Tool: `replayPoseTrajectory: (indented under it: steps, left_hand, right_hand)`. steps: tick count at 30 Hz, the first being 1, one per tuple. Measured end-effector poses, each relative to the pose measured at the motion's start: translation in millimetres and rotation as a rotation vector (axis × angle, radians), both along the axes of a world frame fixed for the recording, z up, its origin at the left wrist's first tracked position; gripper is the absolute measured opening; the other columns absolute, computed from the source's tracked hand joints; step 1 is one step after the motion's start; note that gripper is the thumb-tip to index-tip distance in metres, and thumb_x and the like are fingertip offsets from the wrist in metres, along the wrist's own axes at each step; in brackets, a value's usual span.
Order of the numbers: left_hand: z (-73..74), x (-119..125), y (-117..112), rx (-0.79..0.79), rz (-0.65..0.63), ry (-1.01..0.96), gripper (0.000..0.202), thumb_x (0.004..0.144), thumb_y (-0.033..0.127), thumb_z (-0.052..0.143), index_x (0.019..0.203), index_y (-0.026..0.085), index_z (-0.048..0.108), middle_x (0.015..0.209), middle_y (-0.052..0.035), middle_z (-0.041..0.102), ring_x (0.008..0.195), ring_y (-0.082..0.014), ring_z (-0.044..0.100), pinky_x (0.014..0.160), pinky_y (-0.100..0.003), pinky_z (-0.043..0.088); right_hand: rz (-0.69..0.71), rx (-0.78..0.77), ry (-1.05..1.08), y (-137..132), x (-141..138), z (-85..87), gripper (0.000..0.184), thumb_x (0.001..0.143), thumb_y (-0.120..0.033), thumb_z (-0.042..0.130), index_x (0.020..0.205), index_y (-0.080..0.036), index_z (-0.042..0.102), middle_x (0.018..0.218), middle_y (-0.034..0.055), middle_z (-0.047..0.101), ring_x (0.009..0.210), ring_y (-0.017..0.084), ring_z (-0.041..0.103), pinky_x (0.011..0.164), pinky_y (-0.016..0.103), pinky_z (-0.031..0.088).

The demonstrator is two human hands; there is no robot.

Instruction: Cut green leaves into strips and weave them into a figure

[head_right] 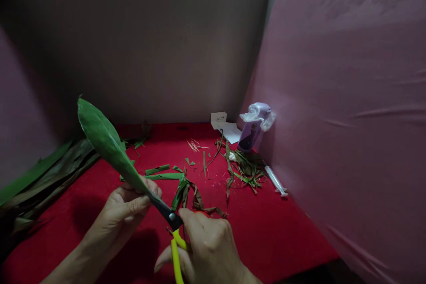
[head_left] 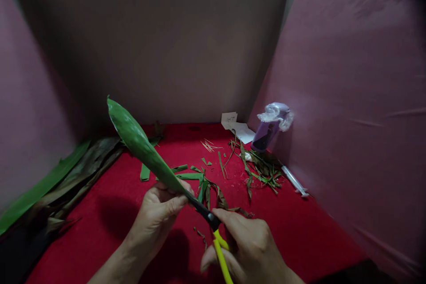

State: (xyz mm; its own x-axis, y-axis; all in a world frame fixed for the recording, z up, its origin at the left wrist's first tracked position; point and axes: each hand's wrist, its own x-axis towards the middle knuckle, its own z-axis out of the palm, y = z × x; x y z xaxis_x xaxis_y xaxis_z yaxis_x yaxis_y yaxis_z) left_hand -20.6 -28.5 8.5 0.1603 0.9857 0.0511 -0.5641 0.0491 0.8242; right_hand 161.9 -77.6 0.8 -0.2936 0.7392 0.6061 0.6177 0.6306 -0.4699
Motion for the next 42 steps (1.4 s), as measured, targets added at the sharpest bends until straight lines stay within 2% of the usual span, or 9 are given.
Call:
replayPoseTrajectory:
  steps: [4,8,10,17,22,26,31,36,42]
  left_hand:
    - [0.6,-1,-2,-0.017,0.002,0.009,0.015,0.065,0.009,0.074,0.077,0.017,0.068,0.072,0.0005,0.065,0.070,-0.0114,0.057,0.069,-0.019,0.049]
    - [0.8,-2,-2,-0.046,0.024,0.012,0.017,0.063,0.009,0.075,0.077,0.015,0.068,0.072,-0.0006,0.066,0.071,-0.0119,0.058,0.069,-0.019,0.049]
    - [0.9,-3,-1,-0.076,0.049,0.002,0.020,0.061,0.008,0.076,0.078,0.015,0.068,0.073,-0.0011,0.067,0.071,-0.0120,0.059,0.068,-0.019,0.049]
    - [5.6,-2,1,-0.111,0.061,-0.024,0.018,0.063,0.009,0.074,0.078,0.015,0.067,0.073,-0.0012,0.066,0.067,-0.0114,0.058,0.065,-0.020,0.050]
    - [7.3,-1,1,-0.140,0.067,-0.016,0.020,0.062,0.010,0.075,0.079,0.015,0.066,0.074,-0.0013,0.067,0.066,-0.0113,0.059,0.063,-0.020,0.050]
    - [7.9,1,-1,-0.135,0.064,0.016,0.023,0.059,0.010,0.077,0.079,0.015,0.067,0.073,-0.0018,0.069,0.066,-0.0121,0.060,0.063,-0.020,0.051]
    - [9.3,6,-3,-0.119,0.062,0.070,0.022,0.056,0.012,0.080,0.075,0.014,0.069,0.071,-0.0029,0.071,0.067,-0.0133,0.062,0.064,-0.021,0.052]
    - [6.3,8,-4,-0.114,0.053,0.120,0.021,0.054,0.013,0.081,0.072,0.014,0.069,0.068,-0.0029,0.070,0.065,-0.0154,0.063,0.063,-0.024,0.053]
    - [8.4,9,-5,-0.121,0.043,0.129,0.019,0.056,0.013,0.080,0.072,0.014,0.069,0.067,-0.0030,0.070,0.062,-0.0150,0.063,0.060,-0.024,0.052]
  right_hand:
    - [-0.008,-0.028,-0.002,1,1,-3.8,0.042,0.082,-0.051,0.056,0.095,-0.011,0.060,0.062,0.0072,0.067,0.052,0.018,0.062,0.051,0.024,0.047]
    - [-0.052,-0.119,-0.034,0,0,-3.1,0.058,0.056,-0.051,0.079,0.096,-0.014,0.059,0.067,0.0042,0.067,0.053,0.018,0.060,0.050,0.026,0.045]
    - [-0.056,-0.192,-0.043,-2,0,1.7,0.066,0.049,-0.048,0.082,0.100,-0.015,0.058,0.074,0.0052,0.068,0.056,0.019,0.060,0.054,0.027,0.046]
    - [-0.077,-0.486,-0.017,1,9,19.9,0.055,0.056,-0.037,0.081,0.102,-0.019,0.056,0.071,0.0008,0.065,0.061,0.017,0.056,0.051,0.023,0.040]
    - [-0.195,-0.546,0.034,16,21,19.7,0.035,0.068,-0.031,0.074,0.098,-0.022,0.059,0.070,-0.0012,0.062,0.059,0.015,0.053,0.056,0.025,0.038]
    - [0.049,-0.633,0.479,21,10,20.7,0.021,0.078,-0.018,0.062,0.097,-0.023,0.057,0.080,-0.0017,0.061,0.071,0.013,0.056,0.064,0.022,0.044]
    - [0.200,-0.717,0.805,26,-16,22.9,0.028,0.072,-0.017,0.070,0.096,-0.023,0.057,0.078,-0.0036,0.058,0.071,0.010,0.054,0.065,0.020,0.045]
    - [0.254,-0.711,0.906,34,-24,17.3,0.033,0.067,-0.009,0.068,0.096,-0.022,0.057,0.077,-0.0033,0.059,0.070,0.011,0.055,0.065,0.023,0.048]
    - [0.218,-0.709,0.862,35,-22,21.5,0.030,0.066,-0.010,0.064,0.094,-0.020,0.057,0.075,-0.0033,0.057,0.068,0.010,0.054,0.062,0.023,0.045]
